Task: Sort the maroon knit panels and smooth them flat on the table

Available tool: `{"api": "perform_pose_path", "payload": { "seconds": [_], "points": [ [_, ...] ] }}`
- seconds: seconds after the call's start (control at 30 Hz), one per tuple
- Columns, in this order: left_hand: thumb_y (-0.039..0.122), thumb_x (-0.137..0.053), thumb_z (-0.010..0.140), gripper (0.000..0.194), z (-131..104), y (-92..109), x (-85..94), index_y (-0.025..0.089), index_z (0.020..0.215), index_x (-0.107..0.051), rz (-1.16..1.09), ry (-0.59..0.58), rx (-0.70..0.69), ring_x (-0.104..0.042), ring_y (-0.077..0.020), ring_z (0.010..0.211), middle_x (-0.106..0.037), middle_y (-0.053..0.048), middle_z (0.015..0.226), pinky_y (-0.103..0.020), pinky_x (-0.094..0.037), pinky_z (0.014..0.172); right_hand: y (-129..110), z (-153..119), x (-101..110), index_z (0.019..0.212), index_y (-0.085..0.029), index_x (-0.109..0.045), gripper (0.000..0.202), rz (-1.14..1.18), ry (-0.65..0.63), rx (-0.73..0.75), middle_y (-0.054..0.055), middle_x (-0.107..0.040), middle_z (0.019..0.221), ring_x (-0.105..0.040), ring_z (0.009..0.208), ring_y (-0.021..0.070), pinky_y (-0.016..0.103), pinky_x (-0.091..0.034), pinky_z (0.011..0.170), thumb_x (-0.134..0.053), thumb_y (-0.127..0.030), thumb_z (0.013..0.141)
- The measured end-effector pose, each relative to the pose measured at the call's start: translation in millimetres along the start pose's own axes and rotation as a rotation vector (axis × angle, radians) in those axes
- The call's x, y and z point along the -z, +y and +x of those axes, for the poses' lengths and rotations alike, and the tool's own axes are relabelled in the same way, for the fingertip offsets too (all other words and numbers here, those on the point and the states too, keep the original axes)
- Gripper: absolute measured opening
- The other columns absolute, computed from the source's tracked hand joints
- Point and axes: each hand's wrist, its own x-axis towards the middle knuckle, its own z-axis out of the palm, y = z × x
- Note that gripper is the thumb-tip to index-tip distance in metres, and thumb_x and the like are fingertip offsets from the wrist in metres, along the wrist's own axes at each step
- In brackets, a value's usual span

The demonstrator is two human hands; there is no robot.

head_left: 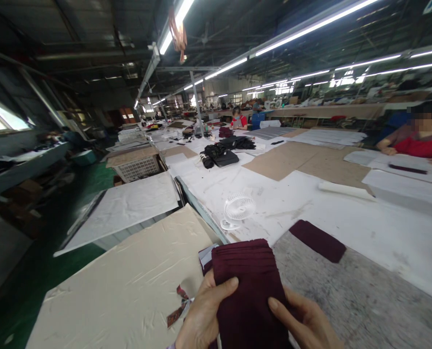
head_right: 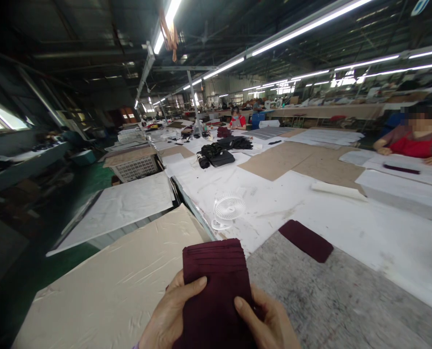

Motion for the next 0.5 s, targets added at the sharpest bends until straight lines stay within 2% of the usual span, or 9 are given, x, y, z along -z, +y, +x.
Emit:
{"api": "perform_pose_path", "payload": {
  "seconds": [0.07, 0.2, 0.27, 0.37, 0.5],
  "points": [
    [0.017, -0.074, 0.069, 0.029, -1.0, 1.4, -0.2, 0.014, 0.098, -0.067, 0.017, -0.008, 0.004, -0.069, -0.026, 0.087, -0.074, -0.01, 0.093, -0.037, -0.052, 0.081, 0.3, 0.0, 2.7, 0.107, -0.022, -0.068, 0.039, -0.088, 0.076, 0.077, 0.008, -0.067, 0.112, -0.06, 0.106, 0.028, 0.038, -0.052, 0.088, -0.057, -0.049, 0.082],
    [0.019, -0.077, 0.066, 0.033, -3.8, 2.8, -1.8, 0.013, 0.097, -0.069, 0.086, -0.029, 0.029, -0.069, -0.0263, 0.085, -0.074, -0.011, 0.092, -0.037, -0.051, 0.083, 3.3, 2.8, 9.7, 0.105, -0.028, -0.065, 0.035, -0.238, 0.353, 0.264, 0.007, -0.049, 0.135, -0.047, 0.124, 0.0267, 0.034, -0.049, 0.093, -0.064, -0.048, 0.076],
    [0.02, -0.077, 0.065, 0.035, -5.0, 1.9, -2.3, 0.013, 0.099, -0.069, 0.111, -0.068, 0.044, -0.068, -0.0269, 0.088, -0.073, -0.011, 0.095, -0.038, -0.05, 0.085, 6.0, 5.7, 13.4, 0.102, -0.028, -0.065, 0.034, -0.247, 0.361, 0.267, 0.007, -0.048, 0.135, -0.048, 0.123, 0.0273, 0.036, -0.049, 0.092, -0.067, -0.048, 0.074],
    [0.02, -0.076, 0.067, 0.036, -5.7, 0.4, -1.5, 0.014, 0.102, -0.069, 0.126, -0.125, 0.048, -0.067, -0.0278, 0.093, -0.073, -0.011, 0.098, -0.039, -0.048, 0.088, 9.2, 9.2, 15.8, 0.098, -0.026, -0.064, 0.033, -0.136, 0.299, 0.205, 0.008, -0.051, 0.133, -0.052, 0.118, 0.0279, 0.037, -0.05, 0.09, -0.069, -0.047, 0.072],
    [0.021, -0.077, 0.066, 0.038, -6.6, 2.1, -0.1, 0.014, 0.103, -0.069, 0.146, -0.111, 0.04, -0.067, -0.0285, 0.092, -0.073, -0.012, 0.098, -0.04, -0.048, 0.088, 3.9, 7.0, 11.3, 0.097, -0.026, -0.063, 0.038, 0.038, 0.275, 0.114, 0.009, -0.06, 0.124, -0.058, 0.109, 0.0276, 0.039, -0.051, 0.089, -0.072, -0.049, 0.068]
  ]
}}
